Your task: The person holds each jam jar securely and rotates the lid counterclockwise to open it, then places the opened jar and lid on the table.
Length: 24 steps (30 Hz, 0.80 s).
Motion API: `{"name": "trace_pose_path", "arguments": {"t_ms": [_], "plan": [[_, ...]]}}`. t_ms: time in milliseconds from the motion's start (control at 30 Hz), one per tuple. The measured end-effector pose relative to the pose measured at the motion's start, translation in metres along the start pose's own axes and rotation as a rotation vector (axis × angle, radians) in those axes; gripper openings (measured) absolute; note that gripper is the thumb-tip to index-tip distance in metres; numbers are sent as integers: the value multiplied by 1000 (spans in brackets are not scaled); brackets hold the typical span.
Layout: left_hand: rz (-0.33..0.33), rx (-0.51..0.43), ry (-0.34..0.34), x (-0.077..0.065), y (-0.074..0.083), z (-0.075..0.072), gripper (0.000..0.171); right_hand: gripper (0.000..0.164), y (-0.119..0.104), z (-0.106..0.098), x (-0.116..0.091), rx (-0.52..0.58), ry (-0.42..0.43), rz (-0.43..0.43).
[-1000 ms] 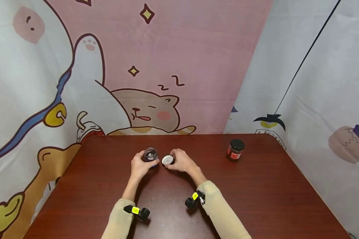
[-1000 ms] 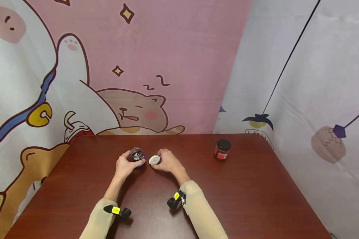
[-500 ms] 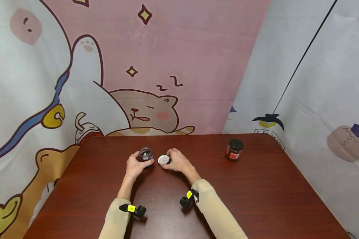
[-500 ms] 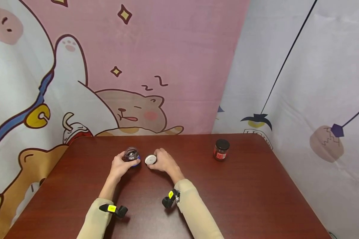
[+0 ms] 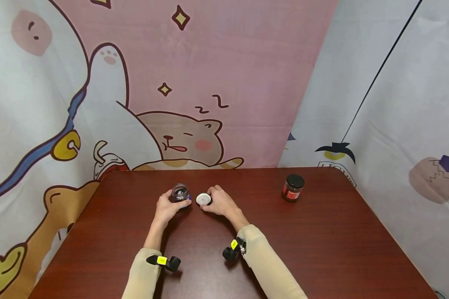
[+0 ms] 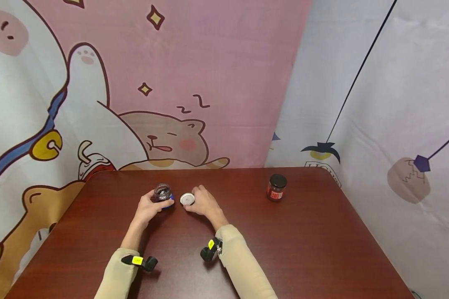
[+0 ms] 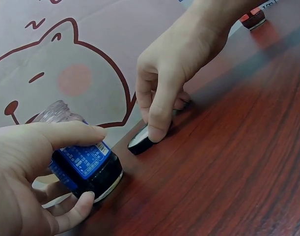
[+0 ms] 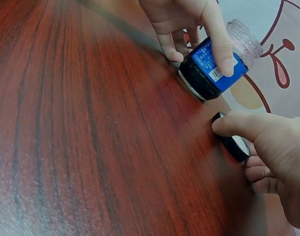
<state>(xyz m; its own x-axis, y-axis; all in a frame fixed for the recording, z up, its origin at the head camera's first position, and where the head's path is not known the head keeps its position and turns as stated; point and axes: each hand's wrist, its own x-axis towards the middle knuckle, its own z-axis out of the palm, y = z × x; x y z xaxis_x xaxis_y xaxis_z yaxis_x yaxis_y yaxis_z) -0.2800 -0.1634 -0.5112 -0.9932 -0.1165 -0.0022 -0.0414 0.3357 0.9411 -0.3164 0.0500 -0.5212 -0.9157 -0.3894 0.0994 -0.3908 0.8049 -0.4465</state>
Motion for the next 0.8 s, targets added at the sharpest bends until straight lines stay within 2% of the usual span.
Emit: {"name": "trace_pose_path", "arguments": {"t_ms": [367, 667, 800], "plan": [[-30, -35, -41, -1, 0, -3, 68, 54, -2, 2, -2, -11, 4, 28], [-15, 30, -32, -3, 5, -2, 75, 56, -2, 2, -5, -12, 19, 21], [-14, 27, -30, -3, 6, -1, 80, 59, -1, 1, -8, -10, 19, 28]]}}
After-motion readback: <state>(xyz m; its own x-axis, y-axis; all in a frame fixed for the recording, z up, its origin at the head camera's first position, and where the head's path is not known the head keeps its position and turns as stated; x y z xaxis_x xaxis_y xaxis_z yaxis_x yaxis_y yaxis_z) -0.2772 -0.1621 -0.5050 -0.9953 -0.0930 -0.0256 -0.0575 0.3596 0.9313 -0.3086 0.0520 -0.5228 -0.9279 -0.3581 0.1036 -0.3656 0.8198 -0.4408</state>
